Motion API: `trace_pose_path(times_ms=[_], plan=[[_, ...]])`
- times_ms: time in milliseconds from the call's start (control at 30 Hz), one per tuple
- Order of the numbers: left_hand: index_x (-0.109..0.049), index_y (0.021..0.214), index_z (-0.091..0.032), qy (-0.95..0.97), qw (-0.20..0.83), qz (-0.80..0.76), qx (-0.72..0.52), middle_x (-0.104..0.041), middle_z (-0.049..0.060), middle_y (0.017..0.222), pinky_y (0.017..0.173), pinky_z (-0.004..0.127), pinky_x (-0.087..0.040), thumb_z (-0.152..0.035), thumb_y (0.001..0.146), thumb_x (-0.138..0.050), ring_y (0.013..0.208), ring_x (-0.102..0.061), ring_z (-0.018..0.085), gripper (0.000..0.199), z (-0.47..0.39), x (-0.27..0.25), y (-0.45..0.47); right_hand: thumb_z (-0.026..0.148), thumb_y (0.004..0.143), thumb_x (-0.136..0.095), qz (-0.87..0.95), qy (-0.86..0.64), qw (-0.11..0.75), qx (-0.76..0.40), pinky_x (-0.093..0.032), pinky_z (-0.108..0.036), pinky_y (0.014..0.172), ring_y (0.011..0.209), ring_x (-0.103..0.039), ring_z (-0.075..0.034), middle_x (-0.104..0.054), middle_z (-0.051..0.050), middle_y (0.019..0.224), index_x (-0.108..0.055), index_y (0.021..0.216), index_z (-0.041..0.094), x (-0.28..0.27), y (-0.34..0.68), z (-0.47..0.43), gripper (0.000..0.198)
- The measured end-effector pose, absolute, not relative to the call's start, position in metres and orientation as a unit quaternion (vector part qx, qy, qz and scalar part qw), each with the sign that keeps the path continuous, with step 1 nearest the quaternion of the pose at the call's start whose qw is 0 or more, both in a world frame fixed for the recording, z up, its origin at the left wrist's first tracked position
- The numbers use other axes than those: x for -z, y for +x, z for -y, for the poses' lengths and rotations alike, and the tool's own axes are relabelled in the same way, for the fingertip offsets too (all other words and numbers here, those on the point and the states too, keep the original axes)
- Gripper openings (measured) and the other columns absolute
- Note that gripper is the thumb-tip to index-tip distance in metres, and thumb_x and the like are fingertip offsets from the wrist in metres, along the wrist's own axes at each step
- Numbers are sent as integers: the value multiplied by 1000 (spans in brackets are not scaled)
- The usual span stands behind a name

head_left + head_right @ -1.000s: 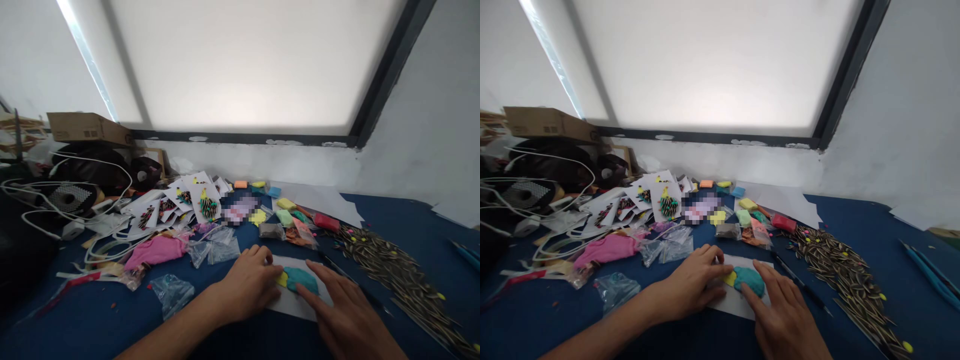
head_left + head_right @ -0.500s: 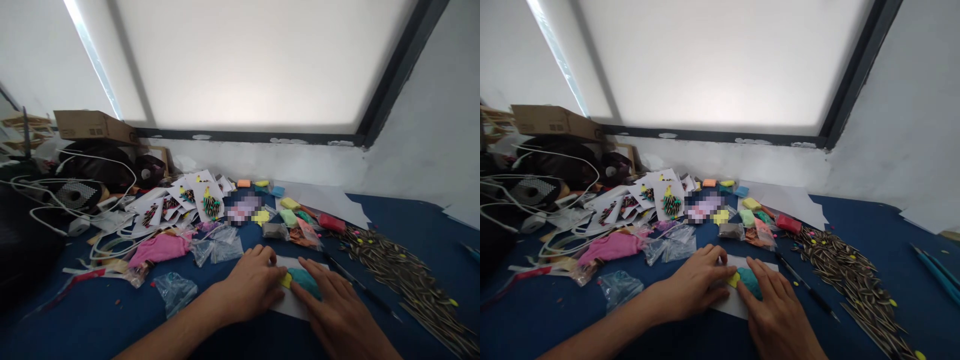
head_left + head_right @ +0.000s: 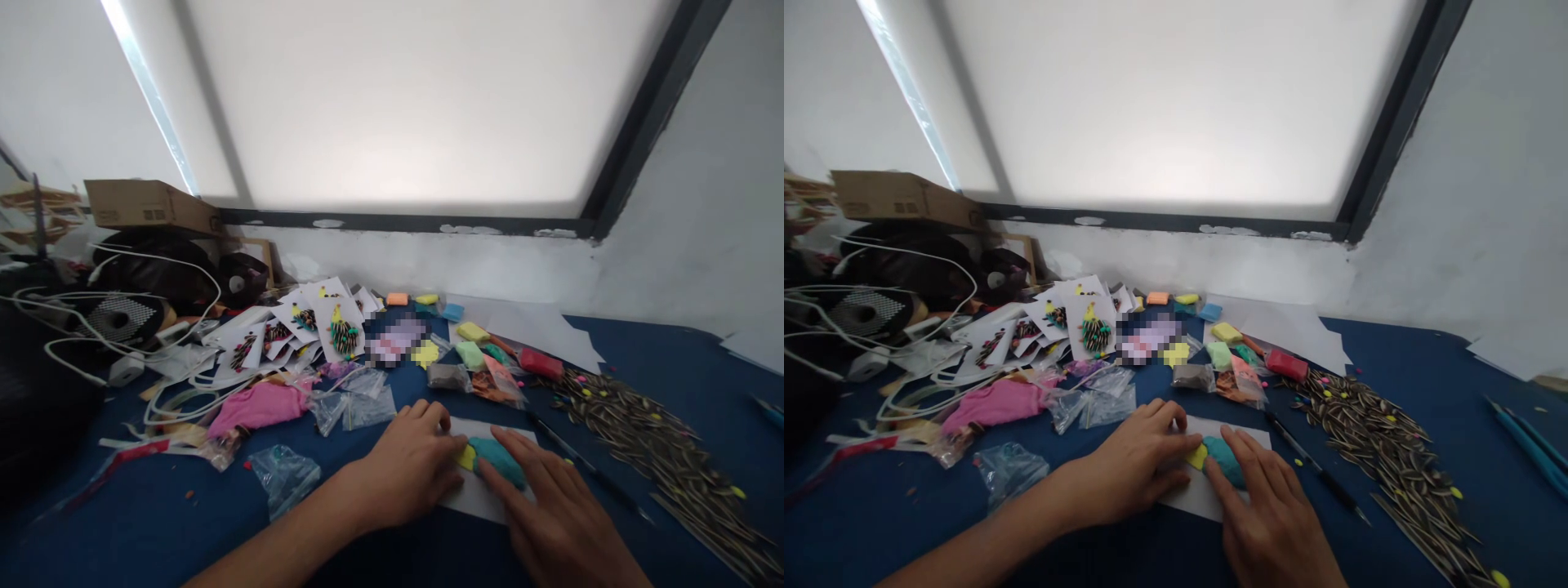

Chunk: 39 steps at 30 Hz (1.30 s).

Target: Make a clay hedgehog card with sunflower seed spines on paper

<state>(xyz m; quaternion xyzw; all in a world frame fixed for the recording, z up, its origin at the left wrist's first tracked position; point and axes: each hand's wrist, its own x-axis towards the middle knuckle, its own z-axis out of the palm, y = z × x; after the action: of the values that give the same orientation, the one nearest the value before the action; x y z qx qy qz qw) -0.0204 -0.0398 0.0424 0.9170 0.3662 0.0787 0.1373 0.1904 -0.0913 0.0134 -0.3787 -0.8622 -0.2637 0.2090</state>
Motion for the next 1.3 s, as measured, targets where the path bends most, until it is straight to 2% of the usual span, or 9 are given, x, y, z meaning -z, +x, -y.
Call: trace_pose_path(times_ms=[200,333,433,733,1000,1300], plan=[[-48,130,-28,911,147,-374,-87,-50,7,117,88,41,-41,-29,85,-58,104,-45,25,45,40,-41,-21,10,79,-43,855,-393,190,280,-49,-38,79,111,-57,-28,-62,-17,122,-66,112,18,-11,190,89,42],[-55,121,-27,915,142,-367,-85,-50,7,113,87,39,-41,-28,86,-57,103,-45,24,35,41,-42,-21,14,82,-44,857,-402,191,258,-50,-40,80,108,-59,-28,-62,-16,122,-66,111,19,-10,193,87,37],[-57,116,-27,916,138,-367,-83,-50,6,111,86,39,-42,-28,85,-58,102,-46,24,31,41,-43,-21,17,84,-47,857,-415,192,237,-51,-39,82,111,-58,-27,-60,-17,125,-63,118,19,-11,196,86,37],[-57,116,-26,913,144,-368,-99,-50,6,112,87,40,-42,-28,84,-60,102,-45,24,32,40,-39,-20,24,87,-50,856,-432,167,231,-49,-45,85,118,-53,-31,-54,-17,133,-62,121,25,-7,193,79,36],[-57,117,-27,912,145,-372,-88,-51,6,113,86,41,-42,-29,84,-59,102,-46,25,33,39,-41,-20,31,92,-43,843,-461,181,212,-52,-45,83,115,-56,-31,-57,-19,128,-65,119,21,-12,201,76,37],[-55,120,-27,913,143,-372,-91,-51,7,114,87,44,-43,-29,84,-59,103,-46,26,36,41,-41,-20,34,91,-45,845,-459,162,219,-53,-47,80,113,-58,-33,-60,-19,126,-67,117,26,-6,205,79,36]])
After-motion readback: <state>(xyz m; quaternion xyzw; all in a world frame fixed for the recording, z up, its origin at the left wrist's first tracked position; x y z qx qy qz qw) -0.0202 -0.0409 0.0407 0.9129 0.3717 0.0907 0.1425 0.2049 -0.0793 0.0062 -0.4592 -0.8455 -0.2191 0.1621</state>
